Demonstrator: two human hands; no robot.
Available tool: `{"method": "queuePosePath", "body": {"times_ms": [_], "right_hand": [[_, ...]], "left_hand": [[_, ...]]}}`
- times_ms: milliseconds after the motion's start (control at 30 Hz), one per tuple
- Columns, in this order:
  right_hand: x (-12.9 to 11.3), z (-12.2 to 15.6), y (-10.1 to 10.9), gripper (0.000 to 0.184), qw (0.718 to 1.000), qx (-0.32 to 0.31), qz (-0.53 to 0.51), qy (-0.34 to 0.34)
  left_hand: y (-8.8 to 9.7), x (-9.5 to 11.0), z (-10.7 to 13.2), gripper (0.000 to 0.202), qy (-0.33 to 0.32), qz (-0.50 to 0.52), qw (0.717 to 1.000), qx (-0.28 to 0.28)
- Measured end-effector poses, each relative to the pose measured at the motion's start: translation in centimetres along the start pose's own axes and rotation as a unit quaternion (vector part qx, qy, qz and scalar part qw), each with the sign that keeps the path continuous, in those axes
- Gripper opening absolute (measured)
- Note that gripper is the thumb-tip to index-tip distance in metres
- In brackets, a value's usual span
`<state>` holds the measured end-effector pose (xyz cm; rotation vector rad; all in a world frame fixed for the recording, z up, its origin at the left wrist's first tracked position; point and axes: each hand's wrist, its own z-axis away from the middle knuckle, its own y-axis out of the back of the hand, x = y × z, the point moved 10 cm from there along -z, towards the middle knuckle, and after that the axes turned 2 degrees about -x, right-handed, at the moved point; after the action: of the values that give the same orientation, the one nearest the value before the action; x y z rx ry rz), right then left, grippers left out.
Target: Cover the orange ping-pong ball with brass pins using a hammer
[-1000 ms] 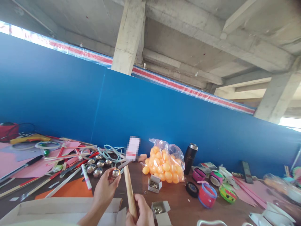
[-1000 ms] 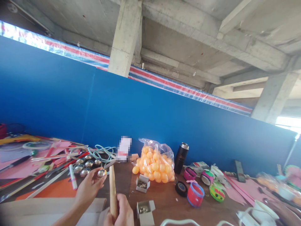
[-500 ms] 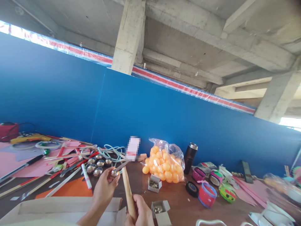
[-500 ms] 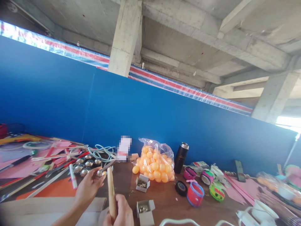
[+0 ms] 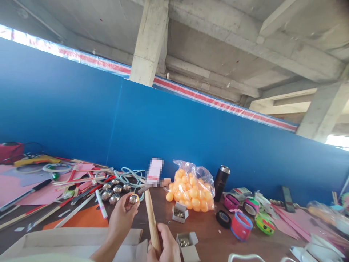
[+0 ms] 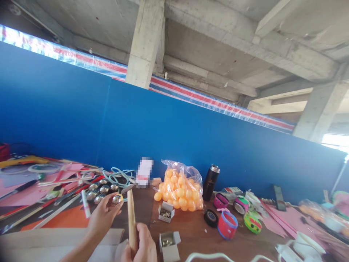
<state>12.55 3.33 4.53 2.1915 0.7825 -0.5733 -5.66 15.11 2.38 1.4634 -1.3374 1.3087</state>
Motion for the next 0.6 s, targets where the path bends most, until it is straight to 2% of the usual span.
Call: {"method": "queuePosePath", "body": {"times_ms": [167, 400, 500, 600], "right_hand": [[-0.2, 0.1, -0.2, 0.044, 1.0, -0.007, 0.013, 0.008], [0.0, -0.8, 1.0, 0.039, 1.0, 0.015, -0.011, -0.007], [0.2, -1.6, 2.2, 0.033, 0.998, 0.019, -0.038, -0.036], [0.7, -1.8, 3.0, 0.025, 0.992, -0.027, -0.076, -0.094]], "left_hand": [[0.0, 0.0, -0.1, 0.043, -0.006, -0.015, 1.0, -0.006], [0.1, -0.3, -0.3, 0.041, -0.016, -0.043, 0.999, 0.001], [0.3, -0.5, -0.4, 0.043, -0.026, -0.063, 0.998, 0.005], [0.5, -0.6, -0.6, 0.046, -0.035, -0.08, 0.996, 0.009]]}}
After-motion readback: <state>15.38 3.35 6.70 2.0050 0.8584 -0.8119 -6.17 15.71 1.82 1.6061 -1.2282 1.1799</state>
